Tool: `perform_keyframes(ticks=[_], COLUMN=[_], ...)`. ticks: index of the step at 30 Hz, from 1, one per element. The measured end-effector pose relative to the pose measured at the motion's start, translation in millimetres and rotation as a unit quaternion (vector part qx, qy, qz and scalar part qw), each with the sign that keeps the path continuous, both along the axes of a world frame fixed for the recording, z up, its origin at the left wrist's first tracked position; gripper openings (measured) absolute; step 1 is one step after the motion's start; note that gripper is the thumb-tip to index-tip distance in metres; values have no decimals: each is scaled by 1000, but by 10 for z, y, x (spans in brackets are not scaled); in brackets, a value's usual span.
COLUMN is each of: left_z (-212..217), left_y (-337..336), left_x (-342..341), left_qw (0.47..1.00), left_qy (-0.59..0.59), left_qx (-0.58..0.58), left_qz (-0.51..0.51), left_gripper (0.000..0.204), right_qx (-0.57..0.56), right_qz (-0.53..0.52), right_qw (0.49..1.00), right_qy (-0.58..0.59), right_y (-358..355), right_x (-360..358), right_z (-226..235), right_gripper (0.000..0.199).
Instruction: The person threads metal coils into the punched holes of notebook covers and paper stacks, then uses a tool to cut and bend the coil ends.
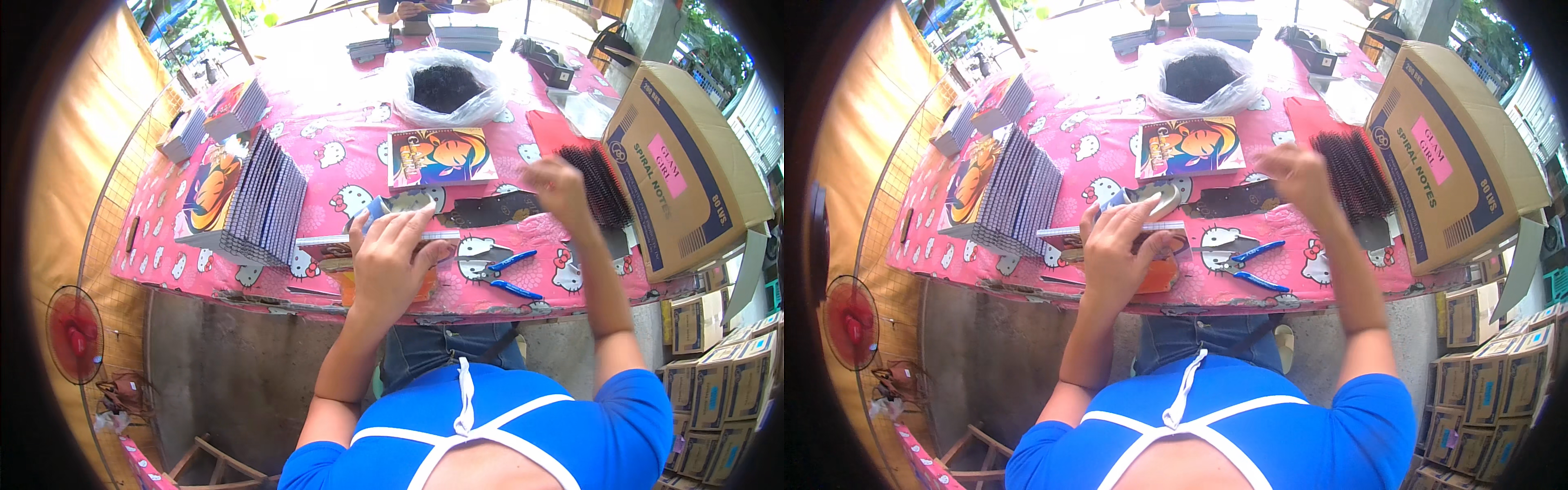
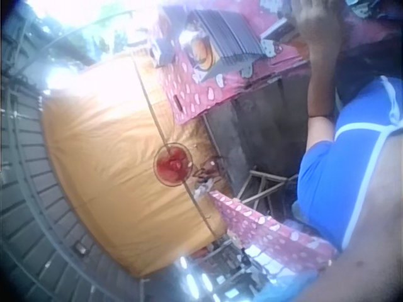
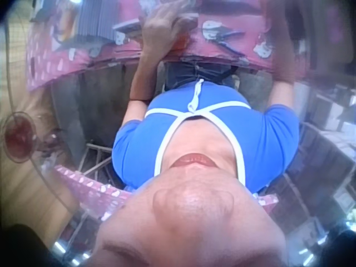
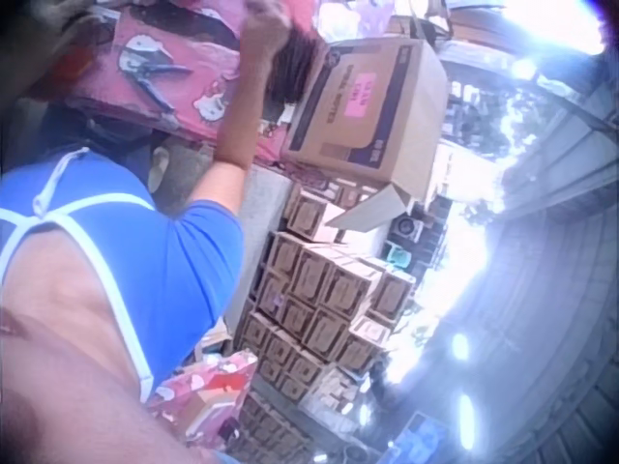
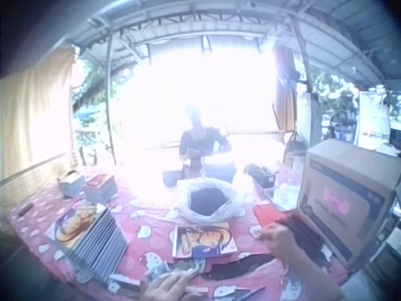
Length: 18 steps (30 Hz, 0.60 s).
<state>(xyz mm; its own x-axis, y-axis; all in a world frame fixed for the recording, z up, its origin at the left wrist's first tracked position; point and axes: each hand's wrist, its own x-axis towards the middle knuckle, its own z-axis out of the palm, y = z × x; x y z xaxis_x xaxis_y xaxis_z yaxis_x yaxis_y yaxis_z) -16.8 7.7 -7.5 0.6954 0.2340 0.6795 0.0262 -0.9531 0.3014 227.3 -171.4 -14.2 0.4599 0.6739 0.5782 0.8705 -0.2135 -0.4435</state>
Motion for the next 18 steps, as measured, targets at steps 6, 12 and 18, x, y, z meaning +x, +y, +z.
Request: perform_keyframes(ticks=[6, 12, 18], left_z=[80, 76, 49], left_y=[-24, -28, -41], left_x=[0, 11, 3], left_qw=[994, 993, 993], left_qy=[-43, -52, -50], left_qx=[-93, -96, -97], left_qz=[-46, -42, -32], left_gripper=[19, 18, 20], right_qx=[84, 64, -98], right_qz=[116, 161, 192], right_qw=[977, 971, 886], right_qy=[157, 164, 410], right_y=[111, 175, 158], right_x=[-944, -868, -767], right_z=[118, 167, 354], right_gripper=[20, 19, 20])
